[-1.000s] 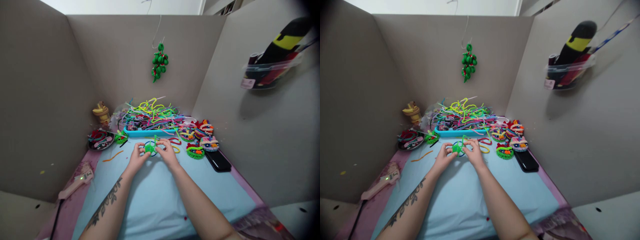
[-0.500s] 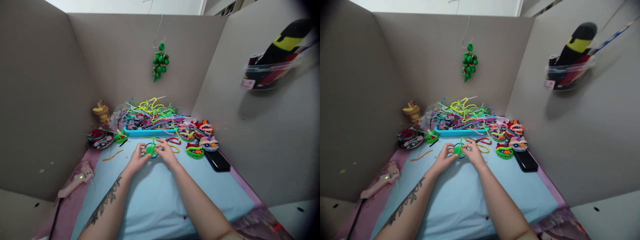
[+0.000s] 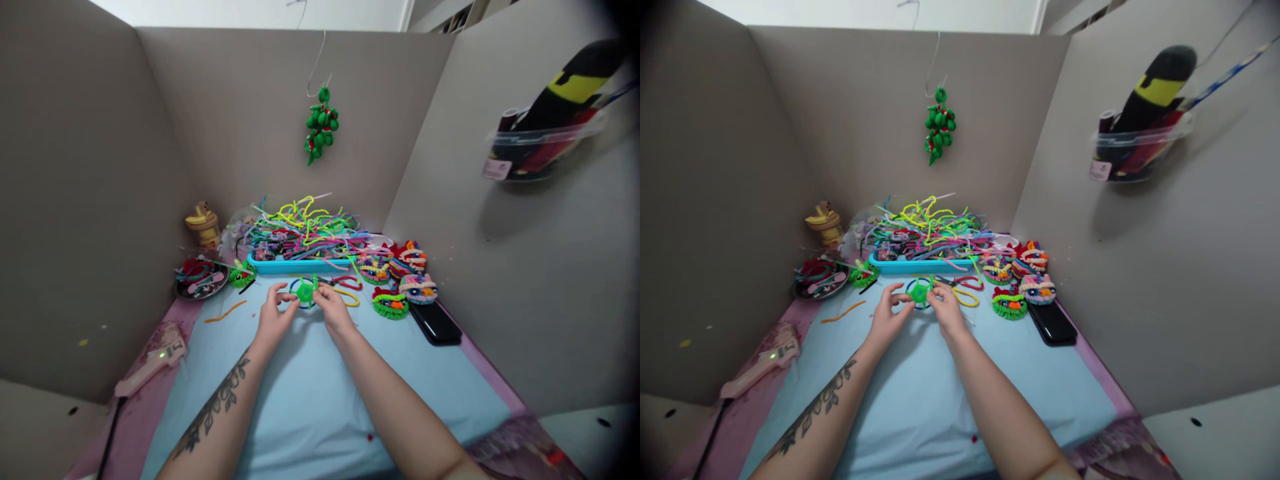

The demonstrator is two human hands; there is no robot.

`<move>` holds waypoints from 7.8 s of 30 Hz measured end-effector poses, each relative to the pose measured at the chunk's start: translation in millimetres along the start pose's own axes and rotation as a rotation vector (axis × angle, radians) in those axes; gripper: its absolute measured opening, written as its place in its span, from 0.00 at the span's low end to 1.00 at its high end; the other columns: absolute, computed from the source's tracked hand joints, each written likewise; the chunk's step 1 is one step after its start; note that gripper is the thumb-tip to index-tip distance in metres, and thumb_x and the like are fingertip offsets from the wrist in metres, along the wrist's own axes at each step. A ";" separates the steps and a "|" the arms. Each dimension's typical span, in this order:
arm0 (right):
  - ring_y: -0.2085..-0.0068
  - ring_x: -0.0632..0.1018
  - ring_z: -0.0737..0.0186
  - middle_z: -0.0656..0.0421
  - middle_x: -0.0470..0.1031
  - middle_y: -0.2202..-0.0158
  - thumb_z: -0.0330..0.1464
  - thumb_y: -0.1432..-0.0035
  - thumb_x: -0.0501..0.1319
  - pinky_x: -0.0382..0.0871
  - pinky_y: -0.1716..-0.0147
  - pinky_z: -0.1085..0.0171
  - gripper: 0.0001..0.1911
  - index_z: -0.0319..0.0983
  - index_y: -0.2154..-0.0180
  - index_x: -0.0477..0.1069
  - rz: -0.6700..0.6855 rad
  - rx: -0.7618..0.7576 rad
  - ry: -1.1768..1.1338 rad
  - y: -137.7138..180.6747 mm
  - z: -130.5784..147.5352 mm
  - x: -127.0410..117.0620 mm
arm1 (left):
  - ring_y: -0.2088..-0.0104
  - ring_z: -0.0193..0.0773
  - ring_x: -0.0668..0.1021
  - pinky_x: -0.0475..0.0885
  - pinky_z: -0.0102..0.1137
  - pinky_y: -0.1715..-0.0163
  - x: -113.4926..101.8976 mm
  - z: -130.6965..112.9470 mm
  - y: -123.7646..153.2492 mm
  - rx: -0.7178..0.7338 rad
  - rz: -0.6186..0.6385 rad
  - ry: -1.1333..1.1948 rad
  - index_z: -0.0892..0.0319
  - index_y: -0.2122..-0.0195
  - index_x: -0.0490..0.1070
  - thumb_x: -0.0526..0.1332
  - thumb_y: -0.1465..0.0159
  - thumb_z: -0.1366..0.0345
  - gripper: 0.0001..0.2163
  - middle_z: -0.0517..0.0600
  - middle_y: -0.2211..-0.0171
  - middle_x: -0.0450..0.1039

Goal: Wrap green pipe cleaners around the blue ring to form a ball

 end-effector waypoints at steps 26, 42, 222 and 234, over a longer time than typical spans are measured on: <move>0.61 0.69 0.60 0.59 0.70 0.68 0.37 0.53 0.61 0.60 0.57 0.62 0.09 0.39 0.78 0.68 0.023 -0.059 0.045 8.4 3.8 11.2 | 0.68 0.35 0.76 0.69 0.30 0.66 4.0 6.8 0.7 -0.166 0.015 0.170 0.58 0.52 0.58 0.63 0.49 0.64 0.24 0.46 0.71 0.73; 0.68 0.71 0.62 0.57 0.70 0.69 0.29 0.53 0.56 0.66 0.68 0.64 0.09 0.38 0.70 0.73 -0.050 -0.236 0.310 -3.5 26.7 -15.8 | 0.65 0.36 0.76 0.68 0.30 0.64 9.5 -1.5 2.7 -0.166 0.158 0.234 0.59 0.51 0.57 0.63 0.48 0.64 0.24 0.48 0.68 0.73; 0.47 0.67 0.55 0.54 0.65 0.50 0.36 0.51 0.61 0.55 0.47 0.55 0.07 0.40 0.76 0.72 0.063 -0.145 0.253 7.5 15.1 5.3 | 0.68 0.36 0.76 0.67 0.29 0.66 9.2 1.6 2.6 -0.177 0.095 0.219 0.57 0.57 0.57 0.63 0.49 0.63 0.21 0.47 0.70 0.72; 0.53 0.70 0.56 0.53 0.68 0.56 0.37 0.51 0.61 0.61 0.51 0.58 0.08 0.40 0.73 0.74 -0.034 -0.161 0.253 4.5 22.3 -7.1 | 0.73 0.35 0.76 0.68 0.29 0.70 13.5 17.2 -0.9 -0.275 0.127 0.424 0.57 0.57 0.56 0.65 0.51 0.62 0.23 0.45 0.74 0.73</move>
Point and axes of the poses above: each hand's wrist, its own y-axis away from the middle knuckle, its own x-axis out of the palm, z = x × y, the point moved 7 cm from there along -y, towards the middle knuckle
